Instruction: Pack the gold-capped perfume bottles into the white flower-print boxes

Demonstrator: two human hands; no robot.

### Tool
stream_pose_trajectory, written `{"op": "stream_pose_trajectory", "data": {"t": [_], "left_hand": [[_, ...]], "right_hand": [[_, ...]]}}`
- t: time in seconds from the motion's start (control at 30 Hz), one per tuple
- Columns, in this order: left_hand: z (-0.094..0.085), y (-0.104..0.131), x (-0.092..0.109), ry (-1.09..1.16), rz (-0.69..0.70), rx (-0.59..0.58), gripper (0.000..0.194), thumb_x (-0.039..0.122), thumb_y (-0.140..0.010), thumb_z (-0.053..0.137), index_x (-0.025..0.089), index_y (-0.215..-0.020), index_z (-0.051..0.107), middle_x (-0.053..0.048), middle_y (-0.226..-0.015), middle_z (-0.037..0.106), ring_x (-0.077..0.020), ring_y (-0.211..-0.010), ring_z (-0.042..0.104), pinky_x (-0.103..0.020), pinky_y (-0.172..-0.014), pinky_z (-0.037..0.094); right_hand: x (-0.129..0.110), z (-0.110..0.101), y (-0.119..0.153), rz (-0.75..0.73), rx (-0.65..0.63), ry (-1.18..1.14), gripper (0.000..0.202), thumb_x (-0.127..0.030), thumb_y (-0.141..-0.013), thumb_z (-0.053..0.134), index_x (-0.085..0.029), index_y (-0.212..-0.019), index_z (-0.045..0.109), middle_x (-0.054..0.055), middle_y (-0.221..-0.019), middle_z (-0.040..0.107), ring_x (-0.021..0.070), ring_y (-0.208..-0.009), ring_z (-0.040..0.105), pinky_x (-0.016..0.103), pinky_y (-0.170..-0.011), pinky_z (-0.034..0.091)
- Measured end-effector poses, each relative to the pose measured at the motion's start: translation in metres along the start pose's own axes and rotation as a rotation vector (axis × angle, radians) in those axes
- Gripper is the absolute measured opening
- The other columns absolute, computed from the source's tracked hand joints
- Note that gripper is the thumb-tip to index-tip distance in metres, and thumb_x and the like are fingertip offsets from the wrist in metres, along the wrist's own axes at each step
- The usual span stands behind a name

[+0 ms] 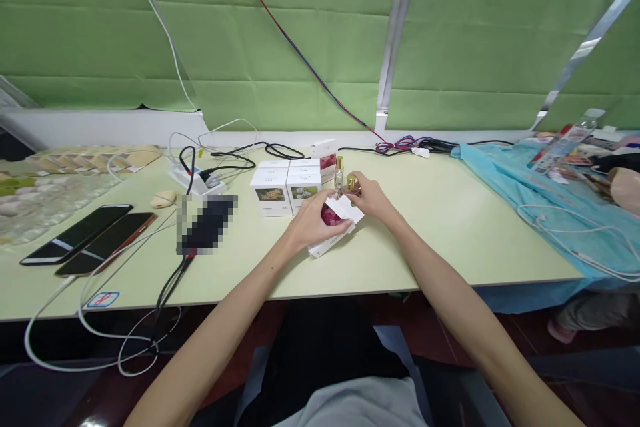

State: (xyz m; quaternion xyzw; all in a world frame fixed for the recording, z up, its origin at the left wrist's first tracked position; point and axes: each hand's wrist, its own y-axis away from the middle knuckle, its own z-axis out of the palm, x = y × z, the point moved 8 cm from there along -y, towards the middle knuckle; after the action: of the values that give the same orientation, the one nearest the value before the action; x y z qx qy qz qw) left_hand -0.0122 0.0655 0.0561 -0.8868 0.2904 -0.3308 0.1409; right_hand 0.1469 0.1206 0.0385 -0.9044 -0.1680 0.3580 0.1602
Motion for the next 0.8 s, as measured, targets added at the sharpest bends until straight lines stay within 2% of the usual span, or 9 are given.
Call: {"op": "stream_pose_trajectory", "data": {"t": [0.4, 0.63, 0.8], "left_hand": [[-0.001, 0.000, -0.002, -0.021, -0.025, 0.016, 0.065, 0.057, -0.075, 0.076, 0.020, -0.126, 0.059, -0.009, -0.115, 0.071, -0.0279, -0.104, 0.068, -0.038, -0.089, 0.054], [-0.001, 0.000, -0.005, -0.019, -0.048, 0.054, 0.067, 0.060, -0.075, 0.075, 0.020, -0.126, 0.058, -0.008, -0.119, 0.071, -0.0284, -0.106, 0.068, -0.039, -0.090, 0.053], [-0.002, 0.000, -0.004, -0.029, -0.046, 0.066, 0.067, 0.060, -0.074, 0.075, 0.020, -0.125, 0.059, -0.009, -0.121, 0.071, -0.0296, -0.107, 0.067, -0.040, -0.090, 0.053]], "right_hand": [[-0.001, -0.004, 0.002, 0.060, 0.045, -0.009, 0.057, -0.027, -0.081, 0.061, -0.022, -0.136, 0.047, 0.003, -0.082, 0.070, 0.0254, -0.074, 0.067, 0.034, -0.071, 0.050], [0.003, -0.009, 0.003, 0.082, 0.090, -0.119, 0.061, -0.027, -0.078, 0.061, -0.022, -0.137, 0.048, -0.002, -0.069, 0.067, 0.0226, -0.066, 0.066, 0.032, -0.069, 0.051], [0.002, -0.018, 0.003, 0.098, 0.164, -0.109, 0.059, -0.029, -0.075, 0.061, -0.020, -0.133, 0.053, -0.005, -0.063, 0.060, 0.0196, -0.060, 0.059, 0.030, -0.067, 0.047]]}}
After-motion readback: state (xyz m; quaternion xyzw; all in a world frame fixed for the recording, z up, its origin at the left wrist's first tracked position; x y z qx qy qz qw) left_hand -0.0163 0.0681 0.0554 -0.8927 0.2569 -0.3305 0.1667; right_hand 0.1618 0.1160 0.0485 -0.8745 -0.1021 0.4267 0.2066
